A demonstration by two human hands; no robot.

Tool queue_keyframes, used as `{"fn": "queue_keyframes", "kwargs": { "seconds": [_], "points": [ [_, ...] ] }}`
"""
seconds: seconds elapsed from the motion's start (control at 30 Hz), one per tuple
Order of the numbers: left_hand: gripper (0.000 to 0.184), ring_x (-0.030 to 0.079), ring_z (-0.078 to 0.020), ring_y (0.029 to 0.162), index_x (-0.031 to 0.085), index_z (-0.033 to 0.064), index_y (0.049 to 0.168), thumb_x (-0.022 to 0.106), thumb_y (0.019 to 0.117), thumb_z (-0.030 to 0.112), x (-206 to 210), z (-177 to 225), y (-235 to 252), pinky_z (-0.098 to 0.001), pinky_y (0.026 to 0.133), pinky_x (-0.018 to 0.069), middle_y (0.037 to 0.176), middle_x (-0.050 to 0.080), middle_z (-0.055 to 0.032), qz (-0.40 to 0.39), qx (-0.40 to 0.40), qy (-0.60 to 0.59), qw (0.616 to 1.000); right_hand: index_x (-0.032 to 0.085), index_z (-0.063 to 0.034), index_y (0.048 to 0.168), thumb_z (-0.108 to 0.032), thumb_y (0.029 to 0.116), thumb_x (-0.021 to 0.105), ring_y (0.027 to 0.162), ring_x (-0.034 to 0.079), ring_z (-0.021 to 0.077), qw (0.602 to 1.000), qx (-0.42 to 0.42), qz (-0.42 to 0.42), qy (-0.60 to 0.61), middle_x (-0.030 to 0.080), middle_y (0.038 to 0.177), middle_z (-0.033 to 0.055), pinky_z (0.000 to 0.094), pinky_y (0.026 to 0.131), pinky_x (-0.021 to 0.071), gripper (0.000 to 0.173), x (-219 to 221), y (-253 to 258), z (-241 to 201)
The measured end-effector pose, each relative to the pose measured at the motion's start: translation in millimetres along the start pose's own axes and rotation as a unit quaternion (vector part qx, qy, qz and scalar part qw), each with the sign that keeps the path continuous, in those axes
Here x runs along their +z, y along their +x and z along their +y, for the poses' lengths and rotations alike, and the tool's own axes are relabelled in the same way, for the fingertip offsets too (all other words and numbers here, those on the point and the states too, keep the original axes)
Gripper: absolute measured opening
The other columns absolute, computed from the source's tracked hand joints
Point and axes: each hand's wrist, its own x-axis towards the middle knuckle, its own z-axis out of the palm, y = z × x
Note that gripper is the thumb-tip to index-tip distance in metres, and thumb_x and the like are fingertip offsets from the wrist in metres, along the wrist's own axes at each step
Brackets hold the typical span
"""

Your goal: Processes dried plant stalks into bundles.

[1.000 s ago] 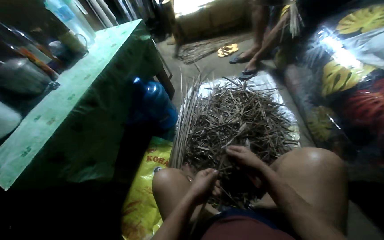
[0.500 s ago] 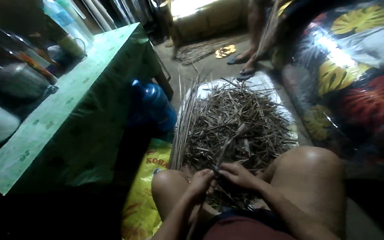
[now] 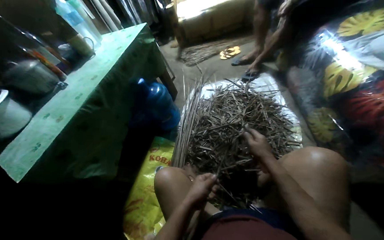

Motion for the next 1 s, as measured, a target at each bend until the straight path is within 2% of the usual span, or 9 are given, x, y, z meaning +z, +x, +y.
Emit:
{"fn": "queue_keyframes", "kwargs": {
  "seconds": [0.13, 0.23, 0.33, 0.4, 0.5, 0.63, 0.73, 0.83, 1.0],
  "points": [
    [0.026, 0.044, -0.0010, 0.045, 0.056, 0.0037, 0.101, 0.038, 0.1124, 0.018, 0, 4, 4, -0.0141, 0.042, 0.0382, 0.063, 0.051, 0.0035, 0.008, -0.005, -0.012, 1.000, 0.058, -0.0004, 0.135, -0.021, 0.1091, 0.045, 0.076, 0.059, 0.0117, 0.980, 0.029, -0.166, 0.105, 0.065, 0.102, 0.0102, 0.0315, 0.070, 0.0521, 0.036, 5, -34, -17],
    [0.026, 0.049, -0.0020, 0.047, 0.056, 0.0033, 0.104, 0.037, 0.1128, 0.020, 5, 7, 8, -0.0152, 0.044, 0.0427, 0.065, 0.052, 0.0030, 0.003, -0.009, -0.012, 1.000, 0.061, -0.0005, 0.129, -0.017, 0.1072, 0.047, 0.074, 0.056, 0.0056, 0.943, 0.022, -0.288, 0.165, 0.063, 0.095, 0.0033, 0.0254, 0.069, 0.0500, 0.031, 23, -60, -22],
    [0.030, 0.057, -0.0063, 0.052, 0.057, 0.0022, 0.109, 0.035, 0.1134, 0.022, 3, 6, 7, -0.0201, 0.050, 0.0517, 0.069, 0.057, 0.0006, -0.020, -0.019, 0.005, 1.000, 0.064, -0.0007, 0.115, -0.015, 0.1070, 0.047, 0.063, 0.052, 0.0035, 0.940, 0.021, -0.269, 0.210, 0.058, 0.080, -0.0020, 0.0226, 0.060, 0.0473, 0.024, 32, -59, -19],
    [0.032, 0.063, -0.0098, 0.057, 0.058, 0.0018, 0.112, 0.033, 0.1131, 0.022, -3, 3, 2, -0.0245, 0.054, 0.0567, 0.071, 0.062, -0.0009, -0.041, -0.024, 0.024, 0.999, 0.063, -0.0003, 0.119, -0.017, 0.1087, 0.045, 0.058, 0.051, 0.0054, 0.949, 0.057, -0.211, 0.225, 0.057, 0.076, -0.0008, 0.0229, 0.054, 0.0462, 0.027, 27, -48, -22],
    [0.028, 0.060, -0.0077, 0.053, 0.058, 0.0024, 0.109, 0.037, 0.1122, 0.019, -7, -3, -4, -0.0223, 0.051, 0.0540, 0.068, 0.060, 0.0004, -0.029, -0.018, 0.040, 0.999, 0.062, -0.0003, 0.118, -0.018, 0.1098, 0.043, 0.052, 0.048, 0.0049, 0.961, 0.058, -0.165, 0.212, 0.054, 0.072, -0.0013, 0.0218, 0.050, 0.0451, 0.027, 16, -37, -23],
    [0.027, 0.051, -0.0033, 0.046, 0.057, 0.0015, 0.104, 0.038, 0.1125, 0.018, -4, -1, -2, -0.0166, 0.043, 0.0454, 0.064, 0.054, 0.0022, 0.022, -0.003, 0.008, 1.000, 0.066, 0.0033, 0.109, -0.019, 0.1073, 0.047, 0.067, 0.054, 0.0076, 0.960, -0.053, -0.258, 0.098, 0.061, 0.084, 0.0051, 0.0276, 0.065, 0.0485, 0.030, 19, -58, -19],
    [0.025, 0.047, -0.0016, 0.044, 0.056, 0.0041, 0.103, 0.036, 0.1124, 0.015, -1, 3, 2, -0.0150, 0.042, 0.0415, 0.062, 0.052, 0.0036, 0.021, 0.002, 0.001, 1.000, 0.067, 0.0065, 0.110, -0.019, 0.1064, 0.048, 0.082, 0.063, 0.0207, 0.928, -0.174, -0.327, 0.034, 0.067, 0.093, 0.0180, 0.0387, 0.080, 0.0518, 0.033, 33, -82, -15],
    [0.024, 0.044, -0.0010, 0.043, 0.055, 0.0043, 0.103, 0.036, 0.1123, 0.015, 0, 4, 4, -0.0144, 0.041, 0.0395, 0.061, 0.050, 0.0044, 0.013, 0.003, -0.003, 1.000, 0.069, 0.0032, 0.110, -0.024, 0.1061, 0.048, 0.080, 0.069, 0.0286, 0.926, -0.240, -0.291, -0.024, 0.070, 0.088, 0.0188, 0.0474, 0.078, 0.0552, 0.034, 39, -82, -6],
    [0.025, 0.041, -0.0001, 0.043, 0.056, 0.0035, 0.102, 0.038, 0.1124, 0.017, 2, 4, 0, -0.0133, 0.041, 0.0365, 0.060, 0.048, 0.0050, 0.017, 0.003, -0.001, 1.000, 0.068, 0.0045, 0.117, -0.023, 0.1054, 0.050, 0.092, 0.071, 0.0377, 0.953, -0.210, -0.203, -0.082, 0.072, 0.098, 0.0234, 0.0571, 0.086, 0.0545, 0.035, 35, -57, -2]
  ]
}}
